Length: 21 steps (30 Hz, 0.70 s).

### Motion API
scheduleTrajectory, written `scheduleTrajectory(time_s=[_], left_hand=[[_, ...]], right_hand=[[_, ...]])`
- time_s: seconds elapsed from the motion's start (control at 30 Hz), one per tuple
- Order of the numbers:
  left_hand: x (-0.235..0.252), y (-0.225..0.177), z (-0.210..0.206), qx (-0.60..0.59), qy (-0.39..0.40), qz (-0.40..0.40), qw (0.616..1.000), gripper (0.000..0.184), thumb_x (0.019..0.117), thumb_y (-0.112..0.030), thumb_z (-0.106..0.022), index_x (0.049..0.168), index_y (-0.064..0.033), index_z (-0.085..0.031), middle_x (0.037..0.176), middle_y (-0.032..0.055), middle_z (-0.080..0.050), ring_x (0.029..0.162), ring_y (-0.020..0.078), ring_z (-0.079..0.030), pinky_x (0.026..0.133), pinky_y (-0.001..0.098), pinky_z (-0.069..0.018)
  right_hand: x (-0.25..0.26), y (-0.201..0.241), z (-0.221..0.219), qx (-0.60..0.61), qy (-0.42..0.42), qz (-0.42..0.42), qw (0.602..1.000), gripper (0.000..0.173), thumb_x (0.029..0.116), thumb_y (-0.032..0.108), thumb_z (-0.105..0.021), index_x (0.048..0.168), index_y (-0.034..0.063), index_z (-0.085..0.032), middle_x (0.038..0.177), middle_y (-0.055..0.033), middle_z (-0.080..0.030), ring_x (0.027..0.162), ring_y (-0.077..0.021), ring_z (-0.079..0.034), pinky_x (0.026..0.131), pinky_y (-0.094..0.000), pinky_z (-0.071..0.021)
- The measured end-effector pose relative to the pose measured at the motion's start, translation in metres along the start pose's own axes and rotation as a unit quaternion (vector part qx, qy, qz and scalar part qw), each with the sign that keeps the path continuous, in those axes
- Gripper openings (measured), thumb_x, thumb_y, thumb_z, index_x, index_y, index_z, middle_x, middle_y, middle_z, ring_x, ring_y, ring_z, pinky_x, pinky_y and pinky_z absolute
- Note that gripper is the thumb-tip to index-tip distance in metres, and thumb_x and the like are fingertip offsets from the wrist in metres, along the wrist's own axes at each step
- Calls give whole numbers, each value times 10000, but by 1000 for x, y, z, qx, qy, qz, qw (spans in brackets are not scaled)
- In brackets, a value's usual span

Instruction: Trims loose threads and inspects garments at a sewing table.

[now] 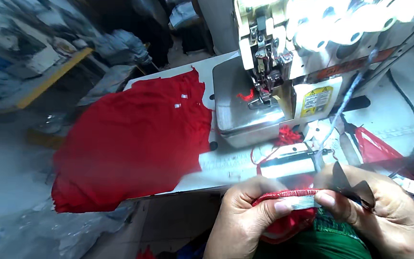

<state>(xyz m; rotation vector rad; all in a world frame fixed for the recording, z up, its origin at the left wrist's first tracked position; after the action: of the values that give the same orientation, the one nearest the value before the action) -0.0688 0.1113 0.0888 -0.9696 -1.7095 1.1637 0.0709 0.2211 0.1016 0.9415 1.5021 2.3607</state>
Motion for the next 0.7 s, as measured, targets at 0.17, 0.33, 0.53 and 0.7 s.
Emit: scheduleTrajectory(time_s=[0.17, 0.33, 0.53, 0.7], left_hand=[[-6, 4, 7, -69, -23, 15, 997, 96, 944, -201, -694, 975, -143, -763, 906, -57, -714, 857, -16, -673, 783, 164, -566], [-4, 20, -9, -76, 28, 78, 994, 73, 967, -192, -675, 1000, -163, -734, 923, -96, -723, 852, -52, -664, 775, 145, -553], [-5, 23, -7, -64, -15, 122, 990, 114, 883, -105, -759, 990, -142, -770, 916, -82, -744, 843, -31, -687, 777, 167, -576], [-8, 26, -2, -53, -66, 106, 991, 58, 869, -116, -767, 922, -134, -783, 866, -65, -734, 823, -18, -684, 760, 175, -577]], right_hand=[[-12, -8, -3, 10, -26, -23, 999, 262, 1055, 309, -565, 939, 81, -622, 774, 47, -566, 690, 94, -502, 625, -57, -415], [-9, -22, -12, 126, -17, -75, 989, 210, 1025, 338, -606, 917, 165, -653, 749, 124, -564, 643, 119, -494, 578, -45, -412], [-8, -23, -12, 116, -7, -81, 990, 218, 1026, 342, -602, 913, 162, -650, 739, 121, -560, 632, 119, -491, 571, -44, -411], [-12, -32, -14, 29, -34, -137, 990, 170, 1001, 352, -622, 962, 199, -684, 764, 137, -602, 637, 96, -529, 573, -76, -442]])
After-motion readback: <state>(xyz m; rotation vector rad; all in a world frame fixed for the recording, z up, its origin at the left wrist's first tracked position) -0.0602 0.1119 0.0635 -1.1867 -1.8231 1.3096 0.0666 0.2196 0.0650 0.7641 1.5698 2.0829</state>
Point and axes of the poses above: each hand's wrist, its own x-axis towards the middle knuckle, its own z-axis out of the back of the hand, y = z × x, the point moved 6 cm from there along x, towards the middle knuckle
